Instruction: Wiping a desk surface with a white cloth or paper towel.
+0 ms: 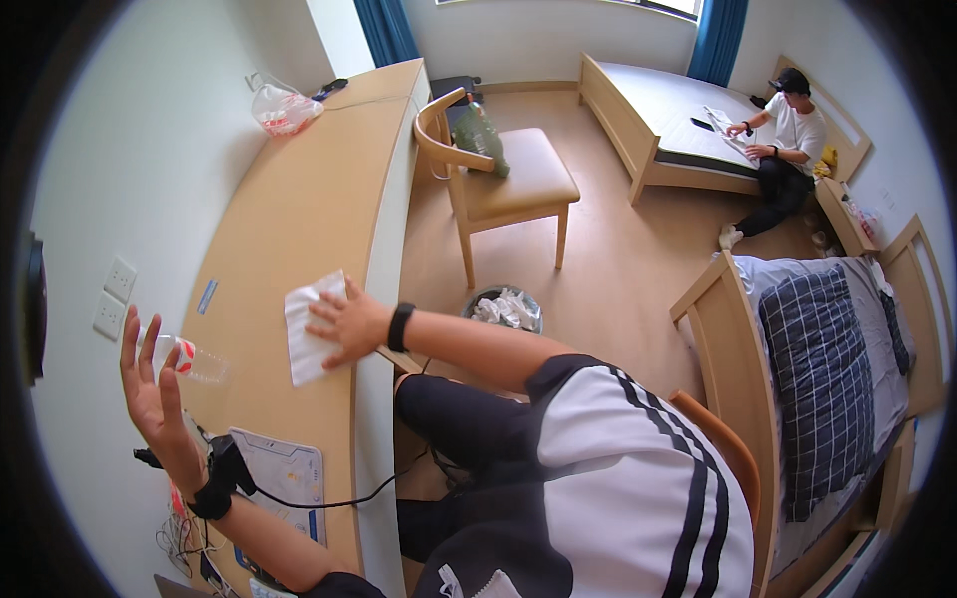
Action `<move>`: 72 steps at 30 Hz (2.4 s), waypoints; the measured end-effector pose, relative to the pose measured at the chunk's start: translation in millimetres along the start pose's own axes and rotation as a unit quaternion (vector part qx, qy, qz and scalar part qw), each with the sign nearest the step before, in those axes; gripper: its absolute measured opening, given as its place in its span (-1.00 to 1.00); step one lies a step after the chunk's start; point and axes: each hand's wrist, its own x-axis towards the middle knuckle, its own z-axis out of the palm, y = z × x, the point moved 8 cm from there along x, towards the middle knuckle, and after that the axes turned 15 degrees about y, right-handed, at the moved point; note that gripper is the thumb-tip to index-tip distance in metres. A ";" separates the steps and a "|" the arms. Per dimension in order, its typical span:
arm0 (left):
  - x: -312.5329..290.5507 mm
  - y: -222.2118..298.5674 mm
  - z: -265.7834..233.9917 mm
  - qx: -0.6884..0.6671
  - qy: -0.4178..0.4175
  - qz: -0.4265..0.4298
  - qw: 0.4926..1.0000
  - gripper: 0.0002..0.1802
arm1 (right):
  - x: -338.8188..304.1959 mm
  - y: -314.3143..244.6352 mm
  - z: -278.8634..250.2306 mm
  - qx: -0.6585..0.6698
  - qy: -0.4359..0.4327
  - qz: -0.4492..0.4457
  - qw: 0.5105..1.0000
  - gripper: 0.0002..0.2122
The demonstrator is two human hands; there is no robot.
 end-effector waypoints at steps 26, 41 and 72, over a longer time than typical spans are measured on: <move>-2.9 8.2 -2.0 0.023 -0.040 0.033 0.998 -0.37 | 1.9 20.6 -3.6 -0.012 -0.002 0.058 0.998 -0.18; -14.0 -38.7 6.7 0.239 -0.117 0.013 0.964 -0.50 | 11.0 50.4 -14.4 -0.094 -0.008 0.109 0.990 -0.26; -72.6 -142.0 60.0 0.233 -0.334 -0.128 0.905 -0.37 | 10.3 32.9 -10.4 -0.072 -0.028 0.097 0.992 -0.24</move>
